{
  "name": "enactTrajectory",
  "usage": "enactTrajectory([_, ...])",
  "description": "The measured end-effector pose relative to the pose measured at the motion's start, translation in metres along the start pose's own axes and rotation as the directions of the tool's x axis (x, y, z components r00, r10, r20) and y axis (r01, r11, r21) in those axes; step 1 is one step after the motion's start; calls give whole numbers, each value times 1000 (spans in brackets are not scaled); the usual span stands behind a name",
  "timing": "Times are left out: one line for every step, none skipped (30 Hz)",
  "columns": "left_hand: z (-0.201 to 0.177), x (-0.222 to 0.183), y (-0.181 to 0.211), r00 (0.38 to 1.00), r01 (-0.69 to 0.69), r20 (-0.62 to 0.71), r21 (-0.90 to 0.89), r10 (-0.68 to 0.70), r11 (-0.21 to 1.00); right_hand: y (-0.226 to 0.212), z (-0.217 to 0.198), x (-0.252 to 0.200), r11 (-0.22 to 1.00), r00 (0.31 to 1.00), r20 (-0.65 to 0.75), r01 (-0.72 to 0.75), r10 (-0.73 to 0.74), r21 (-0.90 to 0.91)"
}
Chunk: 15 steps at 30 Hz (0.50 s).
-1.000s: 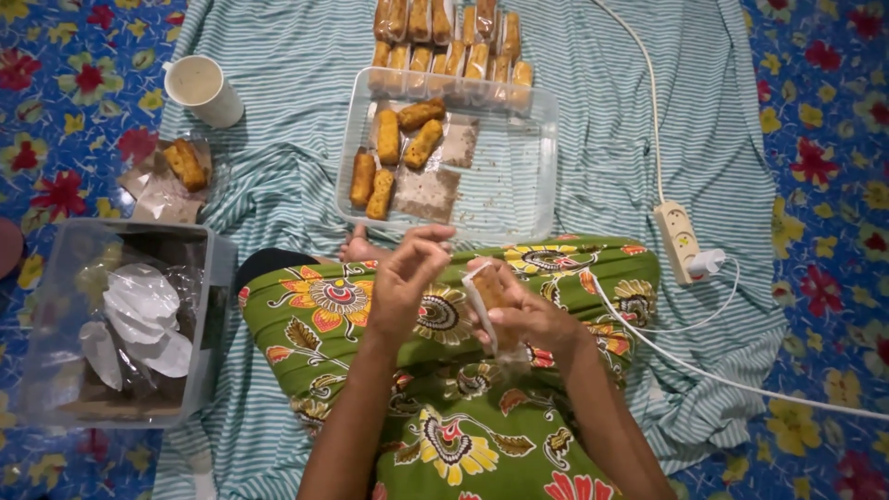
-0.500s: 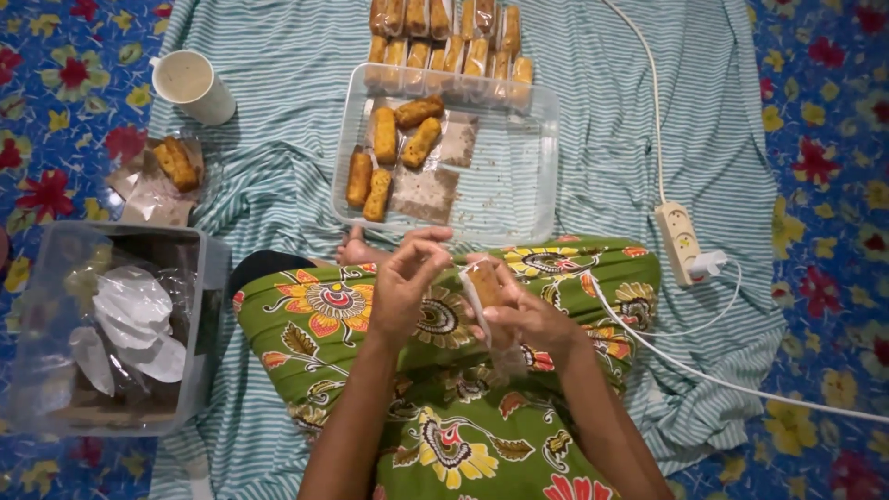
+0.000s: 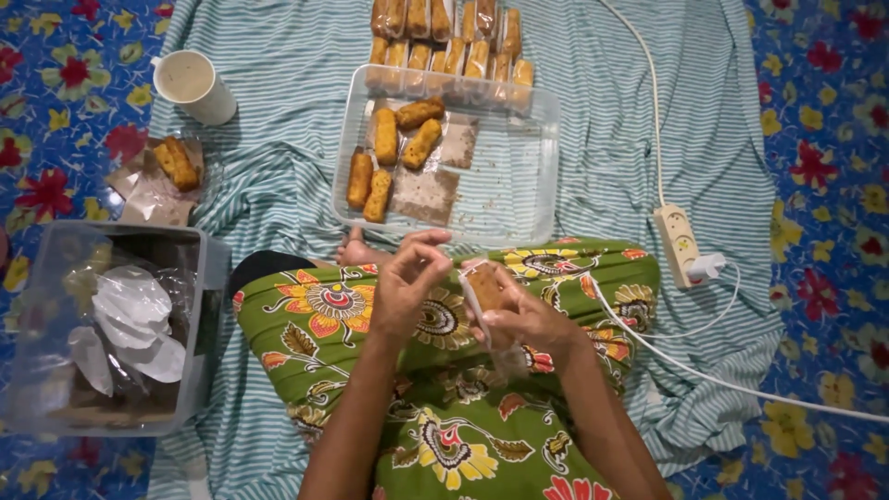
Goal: Wrapping individual fried food items in small plastic sheets for packaging.
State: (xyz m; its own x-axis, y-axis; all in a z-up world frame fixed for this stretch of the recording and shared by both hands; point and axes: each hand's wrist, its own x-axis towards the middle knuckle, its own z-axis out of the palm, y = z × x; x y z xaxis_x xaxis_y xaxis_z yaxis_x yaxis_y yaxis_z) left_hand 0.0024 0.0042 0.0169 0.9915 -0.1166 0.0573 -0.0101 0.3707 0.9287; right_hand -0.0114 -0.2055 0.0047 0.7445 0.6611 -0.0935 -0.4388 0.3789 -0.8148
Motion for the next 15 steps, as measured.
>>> enactTrajectory([-4, 1, -4, 1000, -5, -23, -9, 5, 1000, 1, -2, -2, 1000, 1000, -4, 4, -4, 5])
enactTrajectory([-7, 2, -8, 999, -11, -47, -19, 10, 1000, 2, -4, -4, 1000, 1000, -8, 7, -7, 11])
enactTrajectory([-4, 1, 0, 999, -14, -43, -17, 13, 1000, 3, -4, -4, 1000, 1000, -8, 12, -12, 9])
enactTrajectory([0, -1, 8, 1000, -2, -30, -21, 1, 1000, 3, -4, -4, 1000, 1000, -7, 11, -10, 11])
enactTrajectory([4, -2, 15, 1000, 10, -17, -26, -11, 1000, 3, -4, -4, 1000, 1000, -6, 9, -9, 13])
enactTrajectory([2, -3, 11, 1000, 8, -14, -24, -9, 1000, 3, -3, -4, 1000, 1000, -6, 13, -13, 12])
enactTrajectory([0, -3, 7, 998, 38, 43, -53, -35, 998, 2, -2, -4, 1000, 1000, -19, -2, 3, 19])
enactTrajectory([-2, -2, 4, 993, 69, 100, -79, -61, 994, 2, -1, -4, 1000, 999, -31, -17, 18, 26])
enactTrajectory([-1, -3, -1, 993, 66, 104, -78, -58, 995, 1, 2, -3, 1000, 999, -31, -13, 14, 24])
enactTrajectory([0, -4, -5, 994, 28, 111, -58, -21, 998, 1, 5, -3, 999, 999, -34, -5, 6, 49])
enactTrajectory([1, -6, -10, 993, -9, 117, -39, 14, 999, 0, 8, -3, 997, 999, -38, 3, 0, 73])
enactTrajectory([0, -6, -13, 993, -11, 121, -39, 16, 999, 5, 4, -4, 997, 999, -39, 6, -3, 71])
enactTrajectory([0, -6, -17, 993, -13, 120, -61, 20, 998, 10, -1, -5, 995, 1000, -26, -6, 8, 98])
enactTrajectory([-1, -6, -20, 993, -15, 119, -82, 25, 997, 14, -5, -6, 992, 1000, -13, -18, 20, 124])
enactTrajectory([-2, -6, -20, 992, -15, 121, -82, 25, 996, 15, -4, -7, 992, 1000, -14, -16, 18, 124])
